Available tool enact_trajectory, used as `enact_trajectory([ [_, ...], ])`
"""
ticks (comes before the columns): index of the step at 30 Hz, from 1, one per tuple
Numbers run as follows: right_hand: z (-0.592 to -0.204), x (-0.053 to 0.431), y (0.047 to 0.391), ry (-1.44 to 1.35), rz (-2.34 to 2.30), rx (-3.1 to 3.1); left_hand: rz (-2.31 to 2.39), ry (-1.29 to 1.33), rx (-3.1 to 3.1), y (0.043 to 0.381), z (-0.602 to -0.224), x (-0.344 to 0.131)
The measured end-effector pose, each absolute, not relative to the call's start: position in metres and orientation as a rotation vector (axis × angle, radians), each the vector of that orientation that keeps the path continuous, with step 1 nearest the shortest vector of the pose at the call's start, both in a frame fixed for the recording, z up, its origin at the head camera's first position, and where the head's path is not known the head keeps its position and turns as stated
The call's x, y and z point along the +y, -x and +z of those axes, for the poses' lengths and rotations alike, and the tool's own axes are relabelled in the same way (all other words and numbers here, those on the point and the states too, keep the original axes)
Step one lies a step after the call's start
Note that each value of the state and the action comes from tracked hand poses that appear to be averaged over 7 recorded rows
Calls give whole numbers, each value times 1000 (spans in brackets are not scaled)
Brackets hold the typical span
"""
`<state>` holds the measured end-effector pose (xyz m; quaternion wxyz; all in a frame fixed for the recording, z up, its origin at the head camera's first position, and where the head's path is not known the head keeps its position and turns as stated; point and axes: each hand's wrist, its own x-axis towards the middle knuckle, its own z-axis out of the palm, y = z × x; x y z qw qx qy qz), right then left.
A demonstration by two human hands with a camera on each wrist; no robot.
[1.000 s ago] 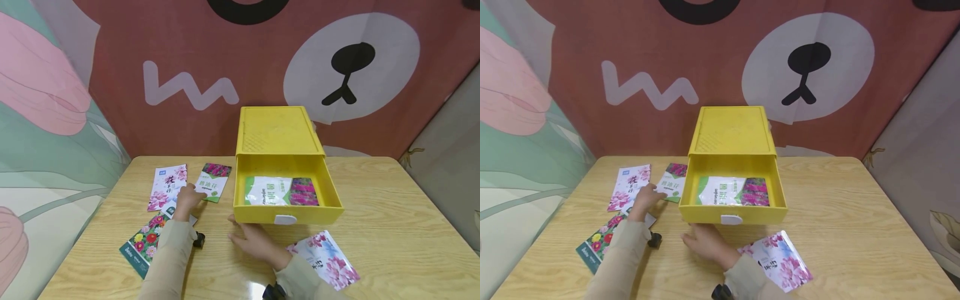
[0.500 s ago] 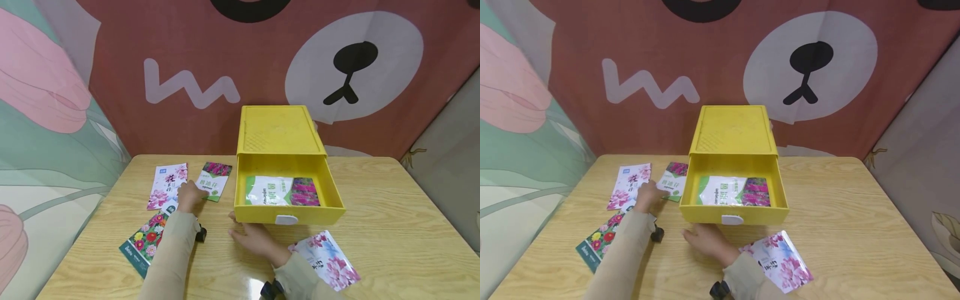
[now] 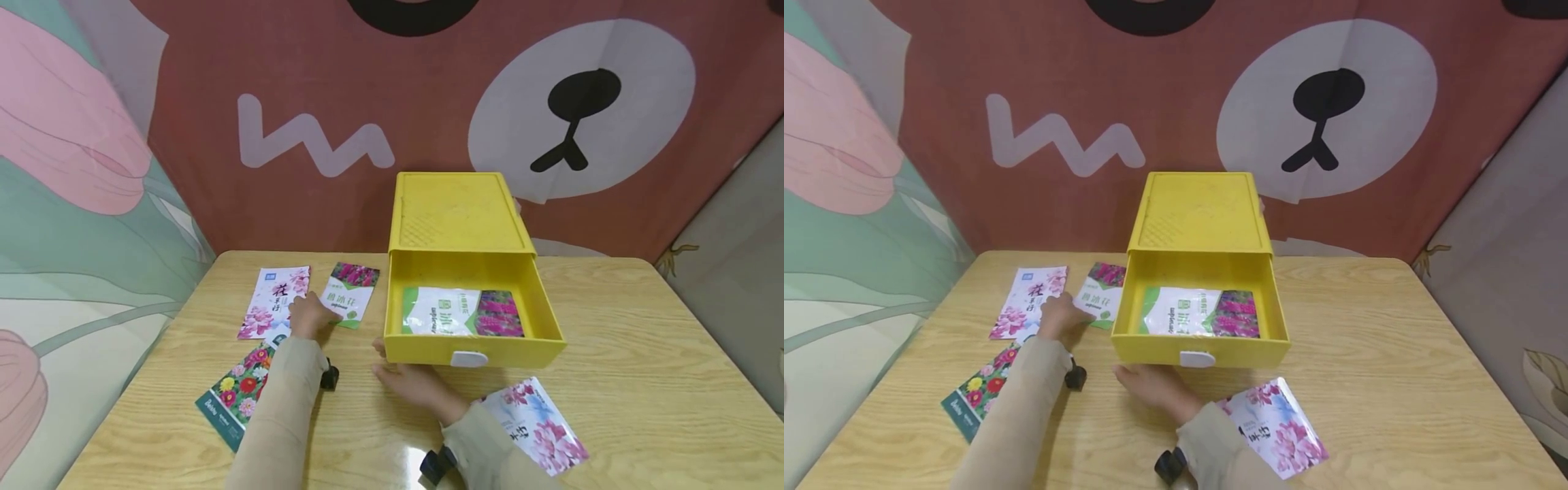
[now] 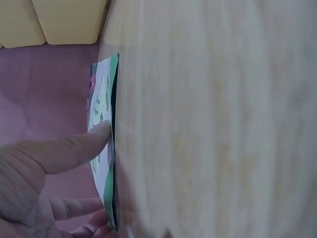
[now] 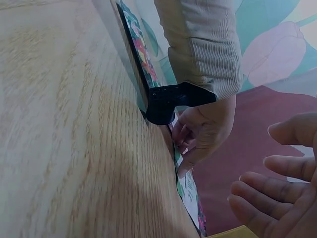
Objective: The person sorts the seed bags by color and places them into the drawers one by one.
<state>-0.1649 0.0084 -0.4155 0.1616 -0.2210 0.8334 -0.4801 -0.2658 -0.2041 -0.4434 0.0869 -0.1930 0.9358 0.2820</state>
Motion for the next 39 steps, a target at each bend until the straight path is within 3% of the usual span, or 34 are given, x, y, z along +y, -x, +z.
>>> enact_trajectory([
  [12, -414, 2, 170, 614, -1372, 2372, 955, 680, 2760, 260, -442, -208],
  [19, -413, -3, 174, 624, -1380, 2388, 1048, 609, 2752, 254, -441, -215],
  [29, -407, -10, 174, 763, -1400, 2366, 1522, 604, 2680, 239, -423, -217],
  [39, -409, -16, 175, 783, -1413, 2371, 1665, 687, 2678, 223, -417, -228],
])
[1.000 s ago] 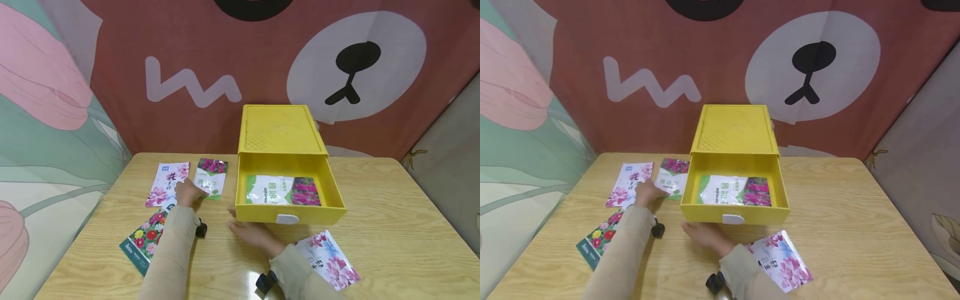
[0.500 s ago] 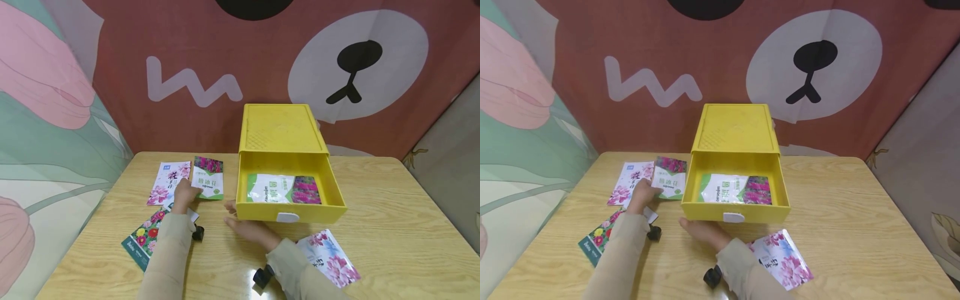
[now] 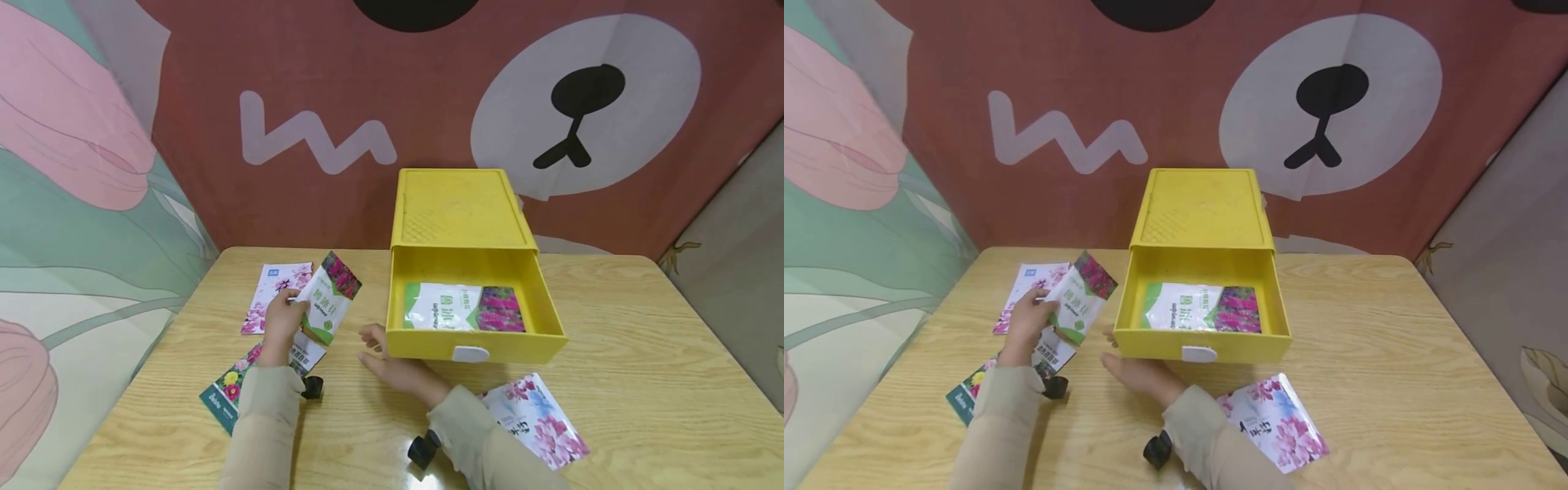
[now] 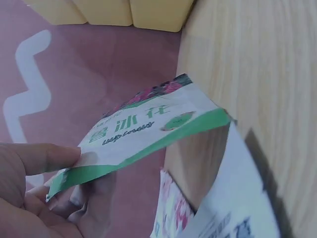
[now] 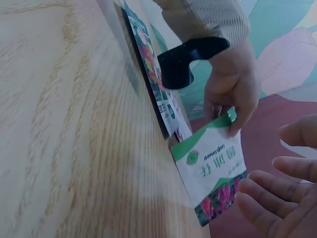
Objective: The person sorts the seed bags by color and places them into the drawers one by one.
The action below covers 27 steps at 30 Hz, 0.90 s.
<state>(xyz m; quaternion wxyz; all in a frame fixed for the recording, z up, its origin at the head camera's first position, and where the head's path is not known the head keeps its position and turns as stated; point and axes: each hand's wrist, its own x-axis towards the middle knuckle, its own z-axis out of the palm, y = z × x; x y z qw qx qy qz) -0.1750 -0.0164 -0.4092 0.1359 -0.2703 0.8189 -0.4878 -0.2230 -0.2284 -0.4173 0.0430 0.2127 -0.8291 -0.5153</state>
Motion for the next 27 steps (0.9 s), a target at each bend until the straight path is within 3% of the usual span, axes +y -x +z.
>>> enact_trajectory([
  [27, -407, -22, 172, 823, -1470, 2346, -1897, -484, -2481, 171, -395, -253],
])
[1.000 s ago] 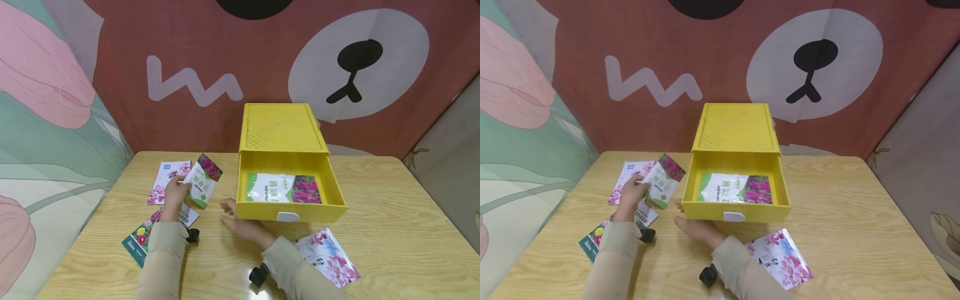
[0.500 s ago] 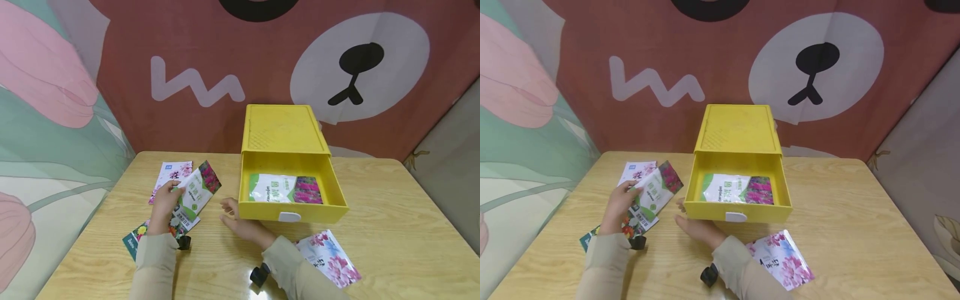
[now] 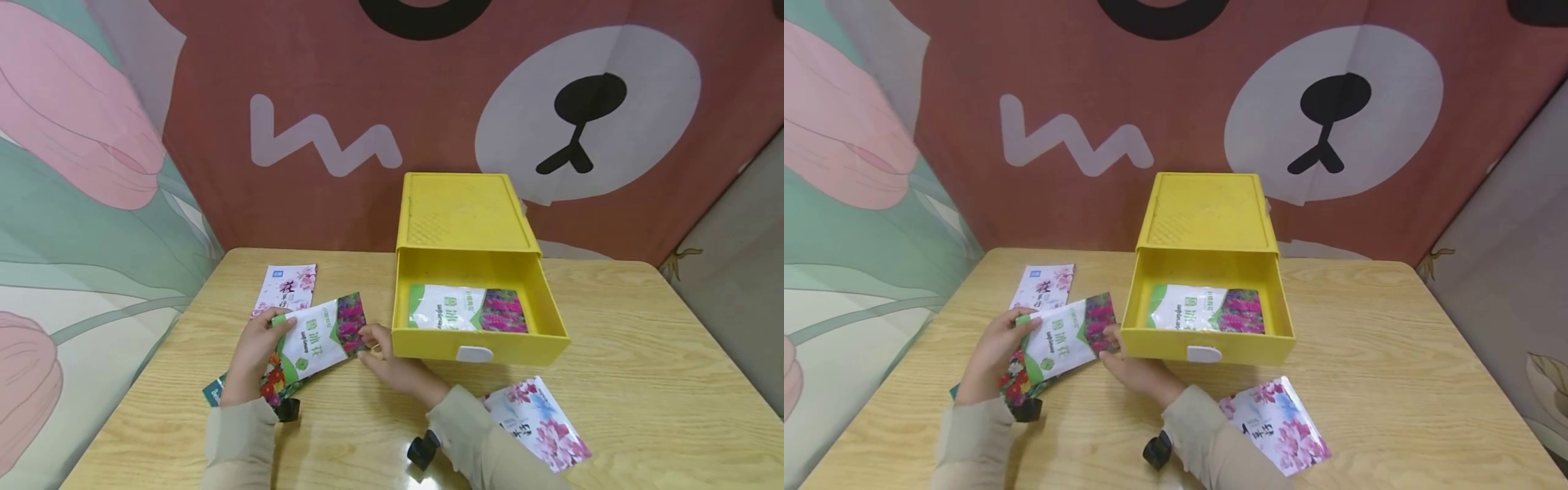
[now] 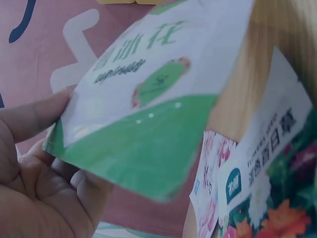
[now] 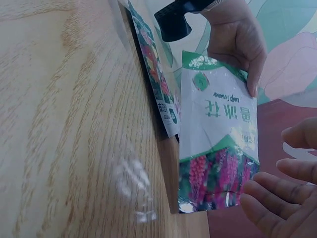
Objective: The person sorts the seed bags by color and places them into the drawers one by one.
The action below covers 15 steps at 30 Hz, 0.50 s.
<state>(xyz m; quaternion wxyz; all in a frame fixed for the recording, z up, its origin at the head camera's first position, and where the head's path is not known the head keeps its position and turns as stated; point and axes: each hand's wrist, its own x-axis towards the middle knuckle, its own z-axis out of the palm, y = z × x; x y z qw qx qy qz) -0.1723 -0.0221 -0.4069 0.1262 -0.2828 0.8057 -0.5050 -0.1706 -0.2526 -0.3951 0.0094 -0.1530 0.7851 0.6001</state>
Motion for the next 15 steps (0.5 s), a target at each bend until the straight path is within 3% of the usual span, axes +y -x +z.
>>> enact_trajectory([
  [15, -412, -22, 171, 716, -1515, 2379, 2007, 247, 2335, 152, -396, -266],
])
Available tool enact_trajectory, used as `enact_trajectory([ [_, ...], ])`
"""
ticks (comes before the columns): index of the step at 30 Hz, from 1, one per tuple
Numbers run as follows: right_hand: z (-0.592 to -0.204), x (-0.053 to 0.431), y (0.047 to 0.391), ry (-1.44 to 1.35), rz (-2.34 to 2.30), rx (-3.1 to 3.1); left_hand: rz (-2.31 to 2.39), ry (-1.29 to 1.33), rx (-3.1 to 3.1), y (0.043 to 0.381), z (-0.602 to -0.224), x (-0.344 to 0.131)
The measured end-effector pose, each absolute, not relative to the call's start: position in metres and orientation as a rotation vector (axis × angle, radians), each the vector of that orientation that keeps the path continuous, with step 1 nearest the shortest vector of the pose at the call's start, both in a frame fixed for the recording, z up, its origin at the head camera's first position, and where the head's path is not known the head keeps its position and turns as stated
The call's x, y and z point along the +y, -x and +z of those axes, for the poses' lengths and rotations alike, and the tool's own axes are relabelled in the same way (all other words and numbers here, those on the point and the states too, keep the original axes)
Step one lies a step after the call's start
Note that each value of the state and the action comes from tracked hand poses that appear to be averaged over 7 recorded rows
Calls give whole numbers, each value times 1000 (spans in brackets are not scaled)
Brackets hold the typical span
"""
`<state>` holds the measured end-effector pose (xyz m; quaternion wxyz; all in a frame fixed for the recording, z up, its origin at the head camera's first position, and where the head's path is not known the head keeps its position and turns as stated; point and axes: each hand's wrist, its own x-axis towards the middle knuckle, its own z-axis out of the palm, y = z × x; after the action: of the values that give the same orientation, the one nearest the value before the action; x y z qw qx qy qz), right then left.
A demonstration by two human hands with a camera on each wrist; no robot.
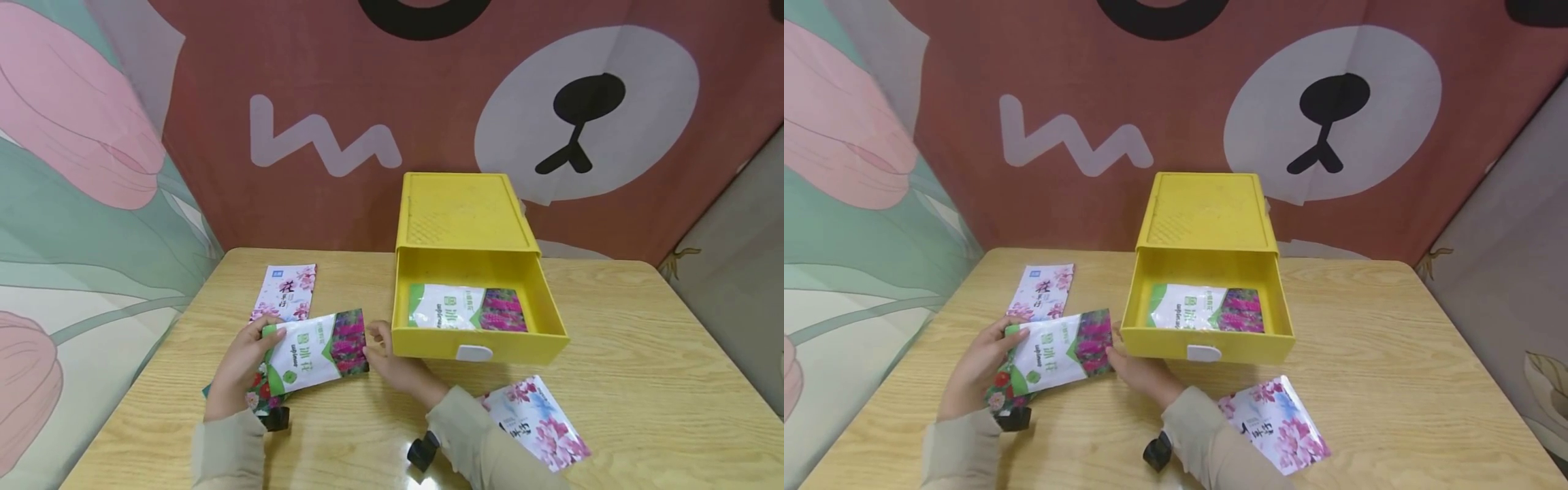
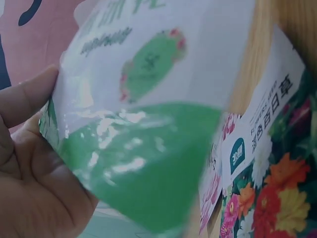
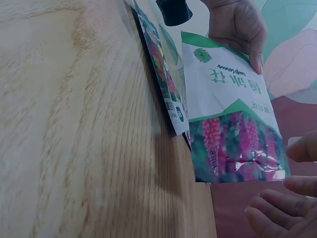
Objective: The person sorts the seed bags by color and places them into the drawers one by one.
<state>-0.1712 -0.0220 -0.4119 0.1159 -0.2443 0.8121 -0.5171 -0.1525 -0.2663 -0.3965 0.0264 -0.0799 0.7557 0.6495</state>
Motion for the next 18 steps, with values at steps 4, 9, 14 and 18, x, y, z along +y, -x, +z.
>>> enact_trajectory([
  [4, -414, -24, 169, 701, -1572, 2327, 2031, 190, 2298, 150, -398, -269],
  [9, -414, -29, 162, 577, -1643, 2305, 2035, 125, 2303, 147, -400, -273],
  [14, -414, -33, 153, 587, -1676, 2312, 2021, 47, 2313, 141, -399, -278],
  [18, -413, -35, 146, 695, -1730, 2303, 1996, 3, 2365, 137, -396, -281],
])
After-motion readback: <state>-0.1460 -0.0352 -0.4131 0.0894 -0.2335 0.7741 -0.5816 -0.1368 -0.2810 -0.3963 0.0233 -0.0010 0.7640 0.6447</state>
